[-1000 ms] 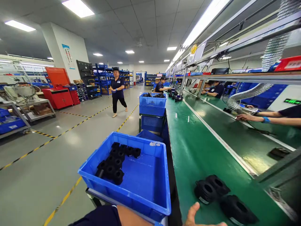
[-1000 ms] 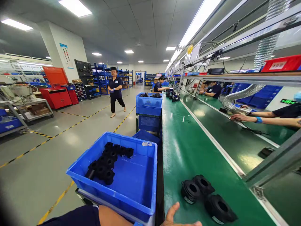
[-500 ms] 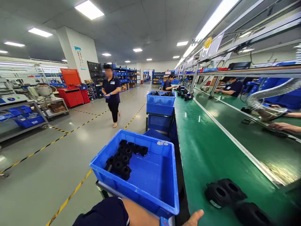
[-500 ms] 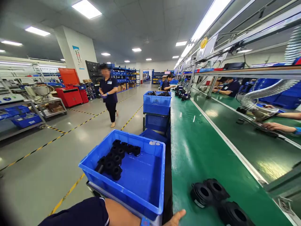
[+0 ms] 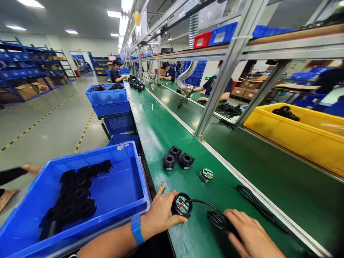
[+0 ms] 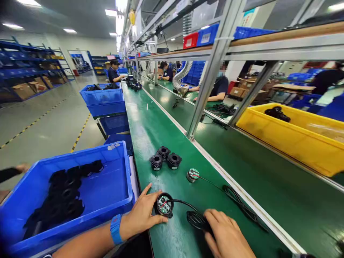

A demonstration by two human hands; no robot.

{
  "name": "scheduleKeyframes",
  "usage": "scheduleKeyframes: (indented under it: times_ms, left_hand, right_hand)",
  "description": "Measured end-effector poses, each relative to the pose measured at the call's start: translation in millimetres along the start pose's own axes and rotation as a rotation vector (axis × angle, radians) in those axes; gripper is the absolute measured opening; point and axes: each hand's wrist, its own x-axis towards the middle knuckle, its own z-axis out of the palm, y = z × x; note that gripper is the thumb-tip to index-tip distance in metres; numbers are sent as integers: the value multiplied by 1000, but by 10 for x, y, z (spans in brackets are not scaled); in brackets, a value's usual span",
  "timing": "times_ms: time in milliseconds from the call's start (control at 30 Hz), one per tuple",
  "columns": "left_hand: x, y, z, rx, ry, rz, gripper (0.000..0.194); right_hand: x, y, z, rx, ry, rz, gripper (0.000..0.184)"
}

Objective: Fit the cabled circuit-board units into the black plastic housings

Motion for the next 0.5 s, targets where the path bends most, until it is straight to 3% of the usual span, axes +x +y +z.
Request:
scheduleKeyframes:
  times_ms: [133, 233, 333, 400, 500]
  left_hand:
    - [45, 234, -90, -28, -9, -4, 68]
    - [68, 389, -140, -59, 32, 2, 65]
    - [92, 483, -151, -85, 44, 38, 60]
    - [91, 527, -159, -85, 52, 98, 58]
    - [106, 527, -197, -68, 104, 206, 55]
  right_hand:
    - [115, -181, -120, 123, -125, 20, 42]
    - [162, -436, -156, 339, -36, -17, 66]
    - [188, -661, -251, 494, 75, -64, 59]
    - [192, -776, -364, 508, 121, -94, 53]
    - [188, -887, -557, 414, 191, -181, 67]
